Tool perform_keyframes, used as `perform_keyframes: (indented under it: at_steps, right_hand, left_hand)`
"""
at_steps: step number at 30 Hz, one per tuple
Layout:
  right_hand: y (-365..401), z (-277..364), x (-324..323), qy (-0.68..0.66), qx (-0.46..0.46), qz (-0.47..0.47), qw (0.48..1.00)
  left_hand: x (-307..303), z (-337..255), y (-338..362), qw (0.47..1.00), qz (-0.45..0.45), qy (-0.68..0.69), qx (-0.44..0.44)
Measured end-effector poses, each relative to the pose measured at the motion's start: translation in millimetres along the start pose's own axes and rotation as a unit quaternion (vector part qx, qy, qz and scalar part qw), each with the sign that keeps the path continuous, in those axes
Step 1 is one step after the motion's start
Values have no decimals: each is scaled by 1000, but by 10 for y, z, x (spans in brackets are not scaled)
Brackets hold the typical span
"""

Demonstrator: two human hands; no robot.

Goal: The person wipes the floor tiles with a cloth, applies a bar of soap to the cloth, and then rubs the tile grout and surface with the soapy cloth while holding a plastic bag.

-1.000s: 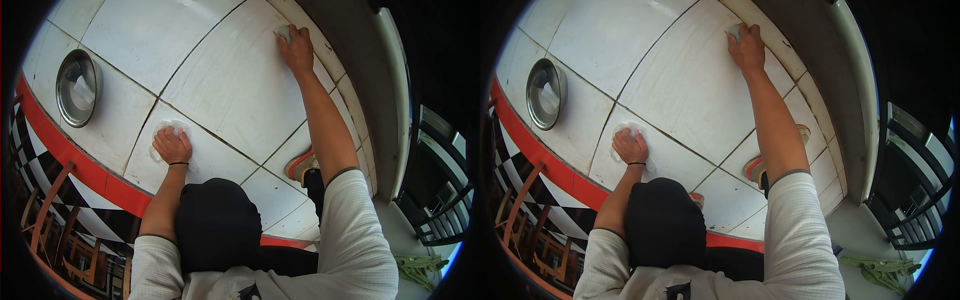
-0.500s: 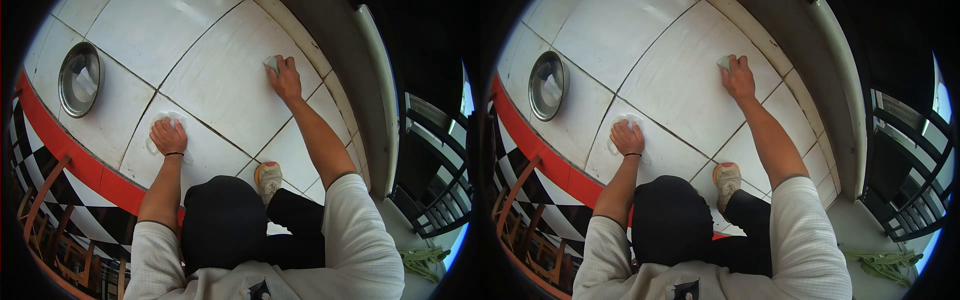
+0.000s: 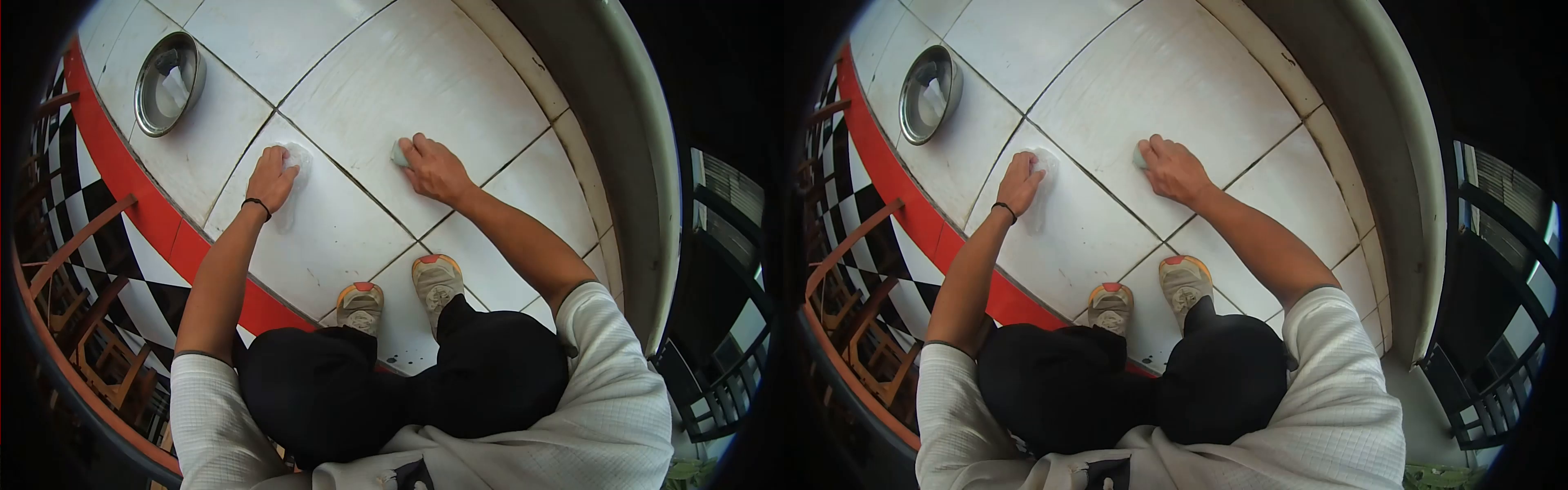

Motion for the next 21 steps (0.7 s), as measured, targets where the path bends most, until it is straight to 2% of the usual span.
perform_keyframes:
  at_steps: [3,4,5,7,9,11,13,15,17,18,19,21]
  right_hand:
    - [145,-1052,-623,88,224,-151,959]
    - [198,-1311,-793,111,273,-156,943]
    - [255,-1546,-795,155,254,-172,939]
    - [210,-1436,-758,152,289,-170,930]
    - [117,-876,-473,106,252,-182,945]
    - [38,-81,-27,12,164,-131,978]
    - [44,669,465,-57,11,-77,995]
    - [101,1024,872,-32,-71,-14,997]
    - [75,756,629,-42,-28,-22,998]
    - [55,533,295,-8,22,-79,997]
    - [96,189,132,11,105,-93,990]
    - [239,-436,-271,85,215,-164,959]
  left_hand:
    - [-82,-13,7,996,79,15,-50]
    - [-83,-29,16,995,89,2,-55]
    - [-89,-57,43,996,77,-27,-47]
    - [-64,-116,94,994,60,-88,-22]
    - [-37,-131,125,993,45,-111,-21]
    - [-22,-172,206,993,19,-119,-14]
    - [15,-182,295,990,12,-137,-17]
    - [6,-168,358,991,4,-135,-15]
    - [32,-97,467,992,20,-123,-4]
    - [44,-49,486,993,25,-119,-1]
    - [57,8,500,993,30,-114,2]
    - [104,85,572,993,35,-116,10]
Point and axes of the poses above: each hand's wrist, its own y-axis away from the middle knuckle, its own x-axis out of the palm, z = x × y, the point moved 5 cm from there along -y, towards the middle knuckle, and after that the axes turned 9 degrees about -x, right-handed, at the moved point
